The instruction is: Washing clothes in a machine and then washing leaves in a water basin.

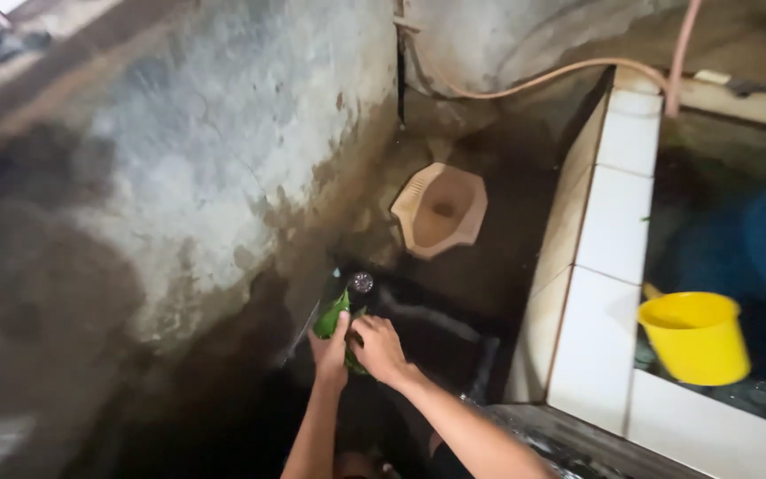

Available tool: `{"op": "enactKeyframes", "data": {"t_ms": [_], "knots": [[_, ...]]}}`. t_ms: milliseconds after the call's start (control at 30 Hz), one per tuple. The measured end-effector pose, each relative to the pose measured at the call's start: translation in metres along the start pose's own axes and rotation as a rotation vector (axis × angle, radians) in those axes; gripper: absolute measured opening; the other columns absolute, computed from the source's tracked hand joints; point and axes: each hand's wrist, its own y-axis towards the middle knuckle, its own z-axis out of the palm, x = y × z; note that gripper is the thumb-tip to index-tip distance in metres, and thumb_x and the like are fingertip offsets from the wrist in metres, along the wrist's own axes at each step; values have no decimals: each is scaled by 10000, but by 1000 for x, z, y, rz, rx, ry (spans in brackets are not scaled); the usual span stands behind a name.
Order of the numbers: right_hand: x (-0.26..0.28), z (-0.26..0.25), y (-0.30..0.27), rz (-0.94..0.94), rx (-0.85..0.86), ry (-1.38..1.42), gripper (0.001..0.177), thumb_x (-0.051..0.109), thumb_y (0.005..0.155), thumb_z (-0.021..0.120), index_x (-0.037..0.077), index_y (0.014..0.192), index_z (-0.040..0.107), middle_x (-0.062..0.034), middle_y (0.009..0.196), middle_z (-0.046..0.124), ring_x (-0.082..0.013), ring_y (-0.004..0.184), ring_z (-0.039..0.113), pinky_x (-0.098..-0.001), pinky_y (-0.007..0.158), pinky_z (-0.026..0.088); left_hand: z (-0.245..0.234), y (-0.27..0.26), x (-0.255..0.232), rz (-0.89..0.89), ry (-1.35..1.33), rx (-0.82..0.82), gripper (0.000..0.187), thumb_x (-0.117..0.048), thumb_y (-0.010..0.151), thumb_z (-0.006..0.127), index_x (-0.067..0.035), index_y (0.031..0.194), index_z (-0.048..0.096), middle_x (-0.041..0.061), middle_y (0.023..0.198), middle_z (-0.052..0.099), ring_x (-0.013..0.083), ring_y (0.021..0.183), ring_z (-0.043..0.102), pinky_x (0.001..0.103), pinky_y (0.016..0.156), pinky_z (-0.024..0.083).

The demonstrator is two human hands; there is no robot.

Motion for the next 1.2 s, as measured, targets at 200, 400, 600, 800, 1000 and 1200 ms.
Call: {"op": "enactKeyframes", "data": {"t_ms": [200, 400, 600, 800, 1000, 1200], "knots": [[81, -90, 14, -125, -31, -3, 188, 114, 794, 775, 65, 955, 693, -102, 1023, 710, -323, 1081, 640, -455, 1004, 458, 33, -37, -83, -149, -42, -3, 569, 8, 786, 761, -62, 1302, 534, 92, 1102, 684, 199, 949, 673, 356, 795, 565], [132, -151, 25, -147, -88, 40, 178, 127, 812, 772, 59, 972, 731, -104, 1034, 736, -322, 1071, 653, -473, 1086, 440, 49, -64, -131, -60, -91, 60, 548, 85, 782, 697, -64, 1290, 555, 95, 1071, 688, 197, 916, 682, 338, 766, 577], [135, -172, 17, 39, -99, 166, 216, 167, 874, 711, 55, 1054, 753, -137, 1075, 756, -327, 1028, 713, -398, 937, 553, 38, -75, -133, -20, -133, 47, 552, 121, 777, 656, -67, 1285, 547, 77, 1072, 693, 195, 932, 692, 332, 790, 591], [68, -246, -13, 476, -199, -59, 332, 288, 925, 672, 109, 1198, 737, -141, 1093, 771, -335, 1002, 724, -423, 879, 551, 26, -104, -161, -103, -127, -42, 580, 112, 780, 660, -94, 1306, 528, 74, 1085, 680, 206, 944, 684, 360, 791, 596], [-295, -453, -68, 308, 50, -155, 211, 33, 924, 394, -94, 1093, 402, -214, 1127, 404, -283, 1111, 378, -310, 991, 256, 24, -127, -153, -31, -40, -130, 592, 82, 760, 696, -95, 1307, 553, 87, 1109, 698, 200, 964, 690, 346, 827, 587], [-327, -584, -36, 313, 19, -9, 221, 33, 931, 402, -53, 1134, 410, -197, 1154, 429, -277, 1108, 420, -325, 972, 303, 62, -145, -128, 64, -33, -214, 583, 72, 757, 717, -98, 1294, 563, 66, 1123, 698, 183, 1001, 679, 330, 863, 570]]}}
